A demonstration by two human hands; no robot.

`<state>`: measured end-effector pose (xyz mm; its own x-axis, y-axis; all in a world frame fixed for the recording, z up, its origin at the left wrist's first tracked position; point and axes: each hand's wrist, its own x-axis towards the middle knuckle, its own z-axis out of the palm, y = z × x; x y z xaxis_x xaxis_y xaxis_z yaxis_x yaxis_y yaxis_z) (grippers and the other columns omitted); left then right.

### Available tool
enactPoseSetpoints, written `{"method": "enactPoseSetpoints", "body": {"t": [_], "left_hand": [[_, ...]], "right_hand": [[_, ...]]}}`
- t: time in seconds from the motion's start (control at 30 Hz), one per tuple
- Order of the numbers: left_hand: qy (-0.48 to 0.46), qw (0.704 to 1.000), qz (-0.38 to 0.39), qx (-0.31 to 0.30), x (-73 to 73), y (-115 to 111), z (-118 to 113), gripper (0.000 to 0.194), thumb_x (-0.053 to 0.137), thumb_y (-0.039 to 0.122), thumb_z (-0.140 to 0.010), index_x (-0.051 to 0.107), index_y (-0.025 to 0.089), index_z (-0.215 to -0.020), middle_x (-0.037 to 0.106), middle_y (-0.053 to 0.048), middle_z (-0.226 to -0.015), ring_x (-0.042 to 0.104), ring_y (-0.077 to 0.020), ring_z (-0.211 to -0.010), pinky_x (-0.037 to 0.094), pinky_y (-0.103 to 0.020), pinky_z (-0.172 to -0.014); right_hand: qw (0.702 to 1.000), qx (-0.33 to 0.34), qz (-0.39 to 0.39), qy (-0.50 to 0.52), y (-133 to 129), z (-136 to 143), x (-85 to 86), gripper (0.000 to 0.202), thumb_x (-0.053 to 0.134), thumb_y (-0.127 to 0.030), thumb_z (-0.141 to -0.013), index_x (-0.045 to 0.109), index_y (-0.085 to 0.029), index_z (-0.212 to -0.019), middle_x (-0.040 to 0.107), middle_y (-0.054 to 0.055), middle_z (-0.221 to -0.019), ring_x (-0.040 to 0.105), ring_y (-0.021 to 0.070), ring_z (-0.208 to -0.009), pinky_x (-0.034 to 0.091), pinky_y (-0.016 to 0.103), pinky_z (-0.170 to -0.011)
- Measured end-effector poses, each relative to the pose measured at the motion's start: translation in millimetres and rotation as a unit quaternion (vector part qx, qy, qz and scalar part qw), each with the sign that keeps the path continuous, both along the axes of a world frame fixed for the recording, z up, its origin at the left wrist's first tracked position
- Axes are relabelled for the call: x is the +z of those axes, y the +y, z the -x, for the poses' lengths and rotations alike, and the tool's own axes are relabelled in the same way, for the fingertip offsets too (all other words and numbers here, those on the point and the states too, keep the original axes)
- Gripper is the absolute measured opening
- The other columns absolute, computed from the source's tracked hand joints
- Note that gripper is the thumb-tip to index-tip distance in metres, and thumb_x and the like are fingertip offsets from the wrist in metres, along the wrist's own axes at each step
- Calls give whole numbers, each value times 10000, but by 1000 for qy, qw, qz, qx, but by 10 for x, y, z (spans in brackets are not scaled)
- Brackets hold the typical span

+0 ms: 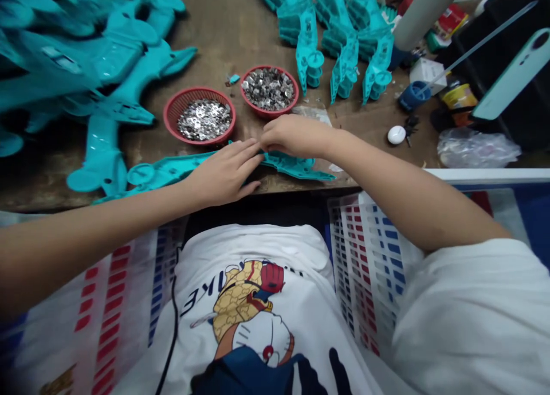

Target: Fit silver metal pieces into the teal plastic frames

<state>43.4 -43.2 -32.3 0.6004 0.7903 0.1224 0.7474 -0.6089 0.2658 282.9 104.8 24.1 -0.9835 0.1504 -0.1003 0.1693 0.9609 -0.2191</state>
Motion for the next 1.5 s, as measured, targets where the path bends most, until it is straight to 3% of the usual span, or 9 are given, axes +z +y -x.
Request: {"method": "enactPoseSetpoints", "body": {"t": [0.23, 0.37, 0.5, 0.63, 0.8, 0.9, 1.03, 1.3, 1.5], "left_hand": [[25, 1000, -12, 4, -22, -40, -41, 654, 527, 320, -1118, 592, -9, -1680, 447, -310, -1876, 384, -454, -1807, 363, -706, -1484], [19, 1000, -12, 4, -23, -39, -40, 695, 527, 327, -1135, 514, 78, -1784, 428, -268, -1901, 380, -438, -1813, 366, -722, -1473], [22, 1000, -15, 3, -32, -30, -26, 668, 525, 337, -1147, 520, 110, -1775, 431, -260, -1902, 395, -443, -1805, 375, -715, -1466], [-18, 1000, -14, 1, -93, 9, 26, 728, 620, 331, -1077, 469, 78, -1742, 470, -305, -1862, 441, -440, -1779, 378, -698, -1471], [-89, 996, -5, 27, -186, 82, 66, 871, 743, 347, -975, 394, 83, -1727, 407, -368, -1852, 439, -481, -1769, 459, -674, -1425], [-94, 995, -5, 38, -181, 104, 50, 1012, 725, 350, -970, 263, 46, -1818, 302, -371, -1907, 382, -489, -1797, 437, -663, -1441], [-46, 999, 2, 12, -122, 107, 19, 982, 664, 364, -1001, 306, 44, -1857, 326, -325, -1929, 412, -484, -1778, 408, -696, -1441], [11, 1000, 5, 24, -37, 131, -29, 844, 638, 346, -1000, 525, 53, -1783, 448, -263, -1891, 528, -459, -1698, 444, -656, -1416], [22, 999, 9, 31, -9, 107, -55, 877, 644, 360, -990, 495, 33, -1790, 497, -272, -1858, 501, -458, -1718, 434, -649, -1424]], "right_hand": [[996, -22, -52, -65, -60, 39, 183, 350, 543, -213, -1225, 860, -178, -1371, 815, 118, -1279, 751, 302, -1152, 543, 400, -962], [970, -195, -110, -93, 125, -129, 199, 407, 532, -155, -1183, 862, -185, -1420, 832, 150, -1331, 746, 351, -1223, 550, 452, -1046], [918, -306, -162, -194, 250, -269, -74, 400, 558, -71, -1096, 871, -93, -1343, 823, 247, -1315, 761, 405, -1197, 563, 461, -961], [915, -310, -175, -188, 210, -276, -175, 314, 664, -115, -1030, 897, -103, -1240, 841, 244, -1264, 775, 400, -1126, 561, 430, -900], [950, -292, -92, -55, -149, -256, 202, 268, 738, -190, -1002, 936, -184, -1184, 867, 122, -1049, 763, 359, -1014, 537, 436, -914], [959, -270, -70, -58, -480, -194, 309, 245, 718, -165, -1020, 943, -173, -1118, 866, 126, -1008, 756, 338, -959, 520, 422, -885], [953, -272, -92, -99, -725, -111, 226, 287, 663, -150, -1059, 938, -117, -1134, 867, 204, -1079, 764, 357, -980, 532, 429, -891], [952, -262, -127, -96, -778, -71, 181, 336, 577, -104, -1093, 908, -84, -1149, 843, 237, -1133, 764, 356, -991, 566, 418, -865], [942, -293, -130, -104, -892, 14, 95, 390, 529, -58, -1099, 897, -64, -1230, 845, 243, -1191, 790, 355, -1020, 549, 405, -849]]}}
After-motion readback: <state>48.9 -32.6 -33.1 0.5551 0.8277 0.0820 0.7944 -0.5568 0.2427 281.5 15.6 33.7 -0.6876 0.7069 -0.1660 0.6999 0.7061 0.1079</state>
